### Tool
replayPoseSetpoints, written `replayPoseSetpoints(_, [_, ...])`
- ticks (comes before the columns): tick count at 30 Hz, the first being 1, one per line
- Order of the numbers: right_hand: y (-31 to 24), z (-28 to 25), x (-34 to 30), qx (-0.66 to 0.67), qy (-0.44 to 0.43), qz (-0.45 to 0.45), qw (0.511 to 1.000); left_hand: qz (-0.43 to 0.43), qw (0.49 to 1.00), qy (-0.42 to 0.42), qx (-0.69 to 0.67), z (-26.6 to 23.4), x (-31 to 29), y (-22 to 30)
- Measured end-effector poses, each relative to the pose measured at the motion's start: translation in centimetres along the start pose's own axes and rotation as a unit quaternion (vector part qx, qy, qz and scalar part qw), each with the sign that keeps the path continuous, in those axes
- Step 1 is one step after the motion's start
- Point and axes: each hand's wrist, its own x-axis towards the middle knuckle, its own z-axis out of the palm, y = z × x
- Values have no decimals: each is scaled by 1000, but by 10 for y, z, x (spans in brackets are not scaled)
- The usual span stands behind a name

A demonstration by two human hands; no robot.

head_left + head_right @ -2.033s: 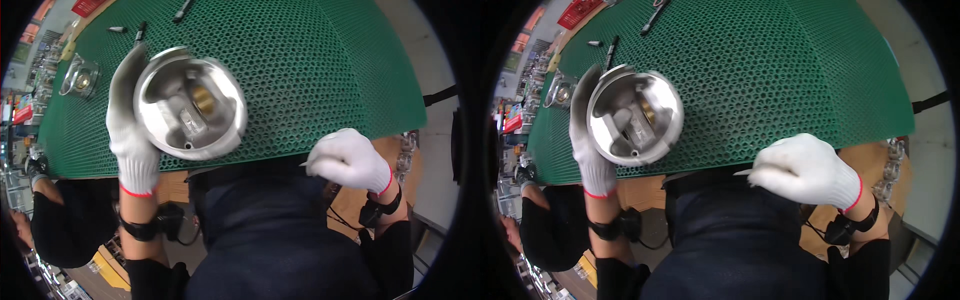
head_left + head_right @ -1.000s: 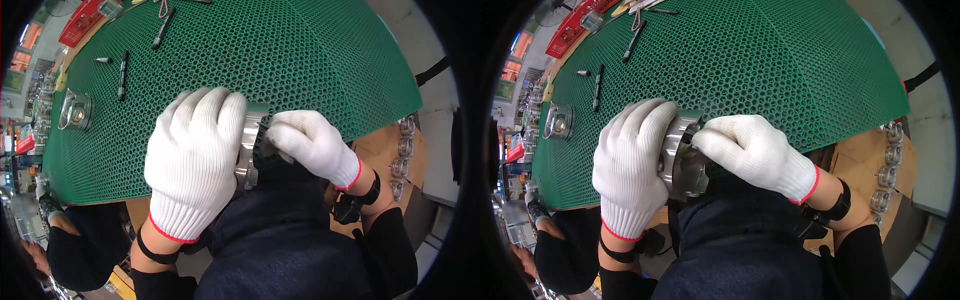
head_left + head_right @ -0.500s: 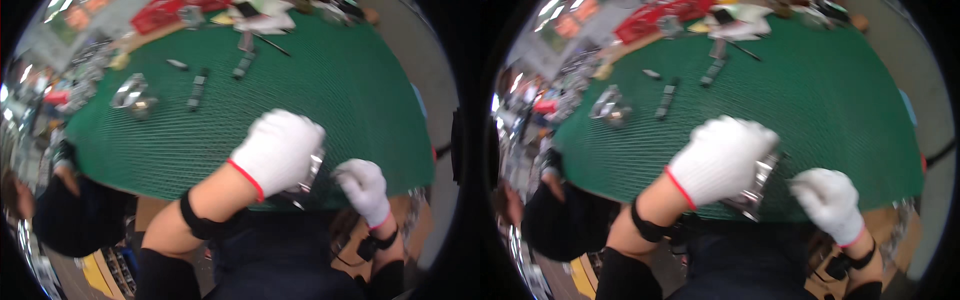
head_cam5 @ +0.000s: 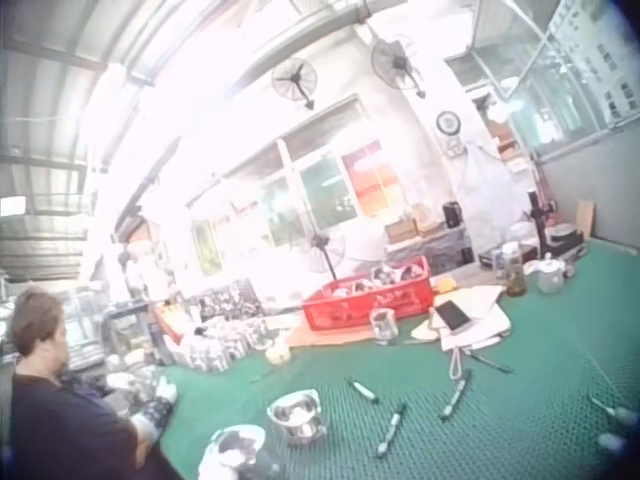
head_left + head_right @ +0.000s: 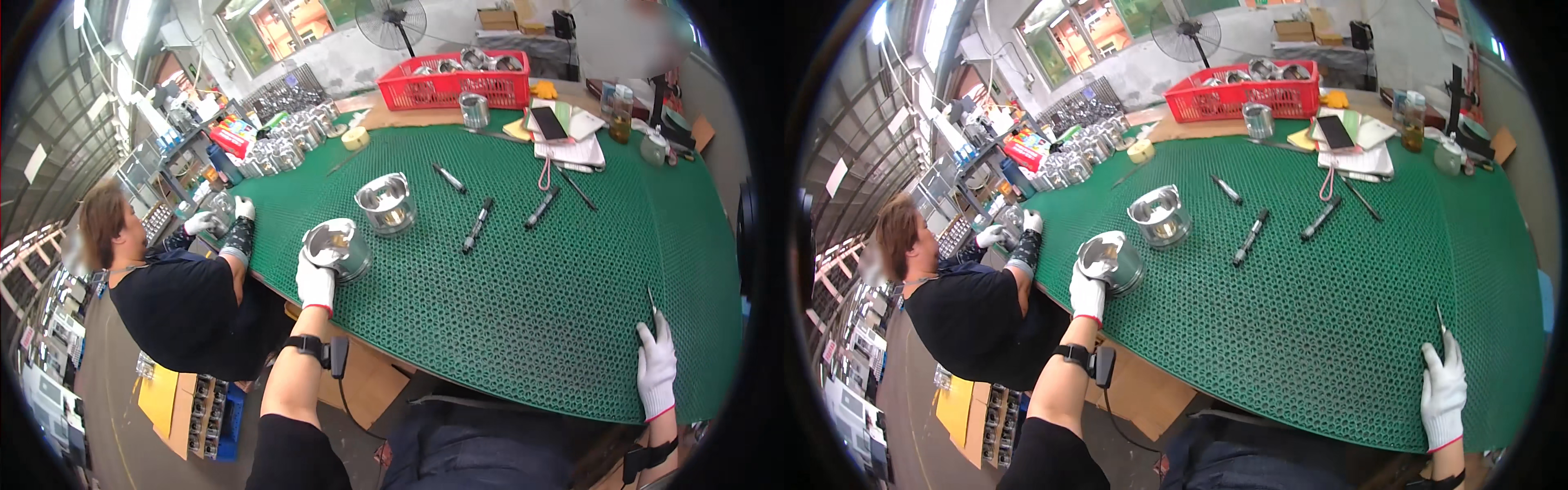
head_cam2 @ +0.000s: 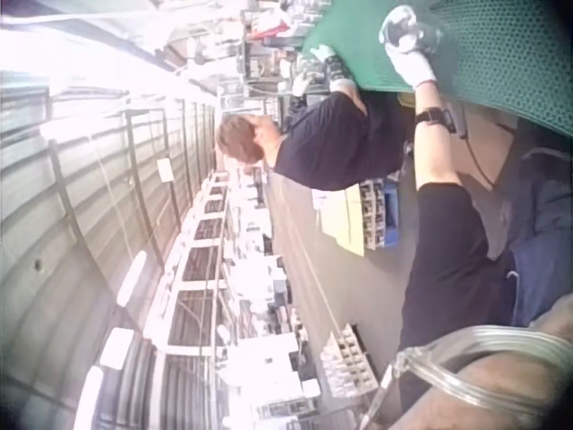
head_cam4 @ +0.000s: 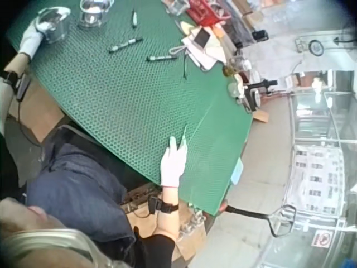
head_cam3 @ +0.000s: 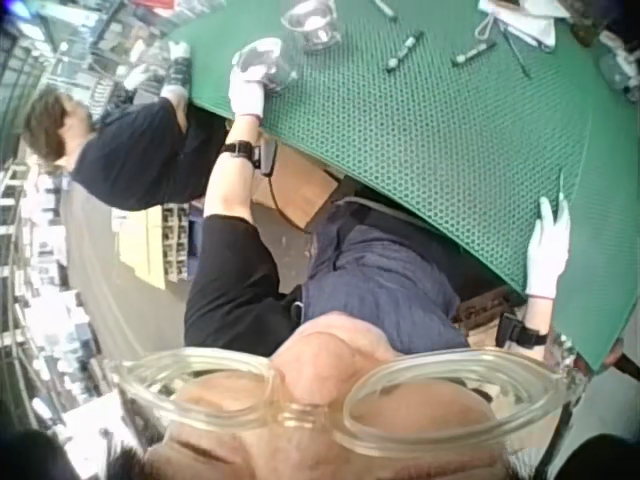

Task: Assembling and inspecting engine pistons at a workbench.

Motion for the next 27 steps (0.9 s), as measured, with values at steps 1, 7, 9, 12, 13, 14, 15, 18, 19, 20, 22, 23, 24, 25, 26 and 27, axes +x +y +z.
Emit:
replayPoseSetpoints(1, [0,5,1,-11,-1,14,1000,21,999,-31,-25,-16,-5,2])
replayPoseSetpoints(7, [5,10,-2,-9,19,1,1000,136,990,-18,-31,-46,-63,-51])
replayPoseSetpoints(9, [2,8,-1,-9,32,4,999,187,978,-80,-51,-59,-102,-68])
replayPoseSetpoints(12, [1,4,-3,-46,42,-20,998,244,922,-293,75,-80,-157,-94])
replayPoseSetpoints(13, [-1,0,-4,-70,42,-33,996,225,890,-384,101,-88,-176,-105])
replayPoseSetpoints(14, [-4,-4,-8,-67,30,-28,997,177,856,-459,157,-97,-193,-117])
replayPoseSetpoints(15, [-9,-11,-14,-65,31,-32,997,128,811,-530,211,-104,-211,-131])
replayPoseSetpoints(18, [-23,-35,-32,-36,16,-48,998,50,682,-665,299,-113,-261,-210])
replayPoseSetpoints(19, [-21,-35,-40,-38,14,-48,998,47,658,-692,295,-114,-278,-239])
replayPoseSetpoints(20, [-19,-34,-46,-43,19,-76,996,53,676,-688,259,-116,-296,-263])
replayPoseSetpoints(22, [-9,-19,-59,-34,11,-87,996,33,694,-668,267,-118,-307,-248])
replayPoseSetpoints(23, [-11,-20,-61,-36,8,-86,996,32,692,-671,265,-113,-307,-245])
replayPoseSetpoints(24, [-13,-22,-63,-28,10,-69,997,16,734,-633,247,-110,-309,-243])
replayPoseSetpoints(25, [-16,-25,-65,-22,11,-51,998,-1,772,-594,228,-106,-310,-240])
replayPoseSetpoints(26, [-18,-26,-69,-20,17,-40,999,-36,747,-630,208,-105,-296,-213])
replayPoseSetpoints(27, [-23,-33,-68,-8,32,-44,998,-11,754,-618,221,-94,-299,-229])
